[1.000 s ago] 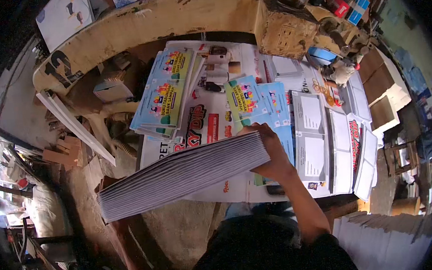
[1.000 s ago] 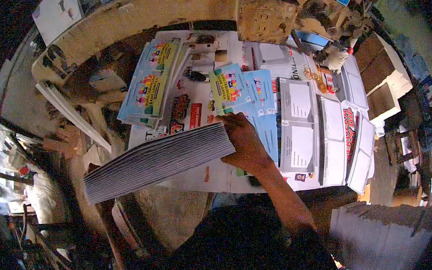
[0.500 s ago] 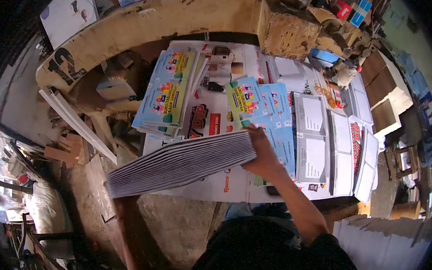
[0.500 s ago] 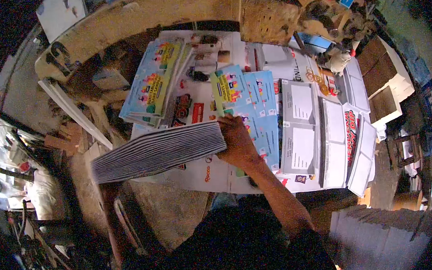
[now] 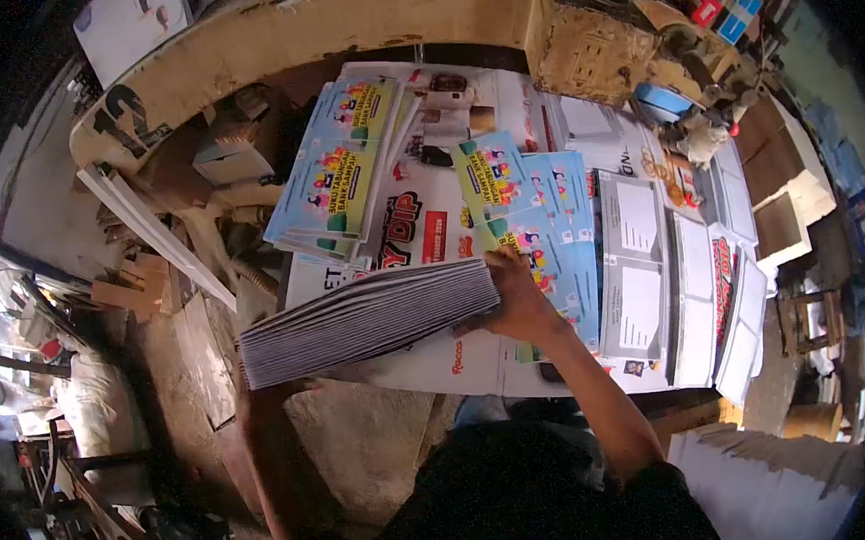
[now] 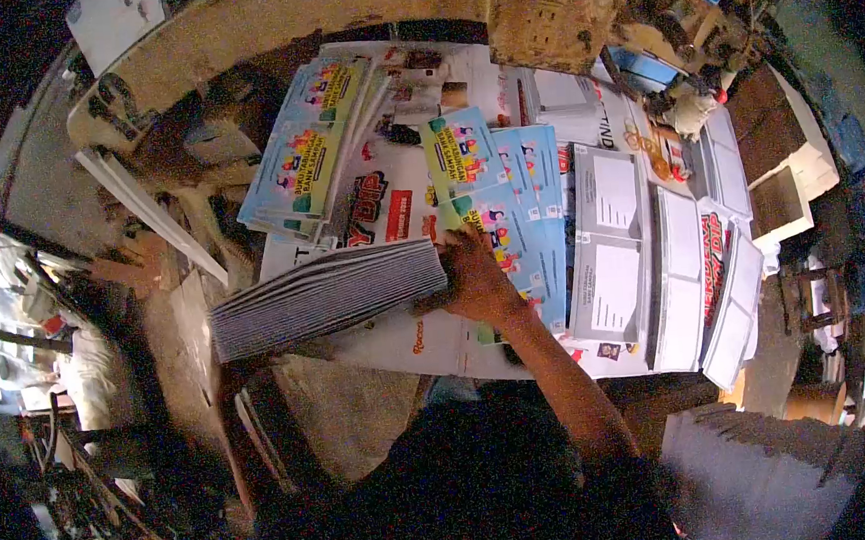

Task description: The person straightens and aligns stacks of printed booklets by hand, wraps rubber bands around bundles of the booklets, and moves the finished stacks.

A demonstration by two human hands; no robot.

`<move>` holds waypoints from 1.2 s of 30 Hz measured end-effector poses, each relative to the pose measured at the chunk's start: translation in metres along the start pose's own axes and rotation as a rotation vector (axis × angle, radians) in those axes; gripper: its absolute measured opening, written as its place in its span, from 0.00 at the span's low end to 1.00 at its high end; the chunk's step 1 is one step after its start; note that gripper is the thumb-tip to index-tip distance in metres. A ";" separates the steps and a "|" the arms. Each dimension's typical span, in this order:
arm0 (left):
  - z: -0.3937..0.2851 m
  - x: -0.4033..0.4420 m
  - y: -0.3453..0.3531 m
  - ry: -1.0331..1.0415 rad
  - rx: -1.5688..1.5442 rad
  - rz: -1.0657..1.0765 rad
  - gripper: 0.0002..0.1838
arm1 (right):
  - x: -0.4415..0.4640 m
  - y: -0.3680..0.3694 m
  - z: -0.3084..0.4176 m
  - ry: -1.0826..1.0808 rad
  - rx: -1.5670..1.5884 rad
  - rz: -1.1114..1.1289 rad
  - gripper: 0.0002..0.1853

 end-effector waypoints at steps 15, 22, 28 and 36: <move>-0.167 0.025 0.128 0.535 0.440 0.667 0.69 | -0.008 -0.008 -0.006 0.127 0.037 -0.023 0.37; -0.166 0.025 0.132 0.591 0.491 0.600 0.49 | -0.008 0.005 -0.014 0.059 0.032 -0.070 0.34; -0.135 0.026 0.141 0.393 0.500 0.673 0.34 | -0.005 -0.001 -0.007 0.088 0.057 -0.025 0.32; -0.189 0.024 0.114 0.419 0.568 0.667 0.24 | -0.017 -0.034 0.008 0.163 0.215 -0.111 0.31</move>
Point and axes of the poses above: each hand's wrist, its own x-axis towards the middle knuckle, its own y-axis out of the palm, z = x × y, the point moved 9 cm from there along x, towards the middle knuckle, and after that the axes turned 8 degrees about y, right-handed, at the moved point
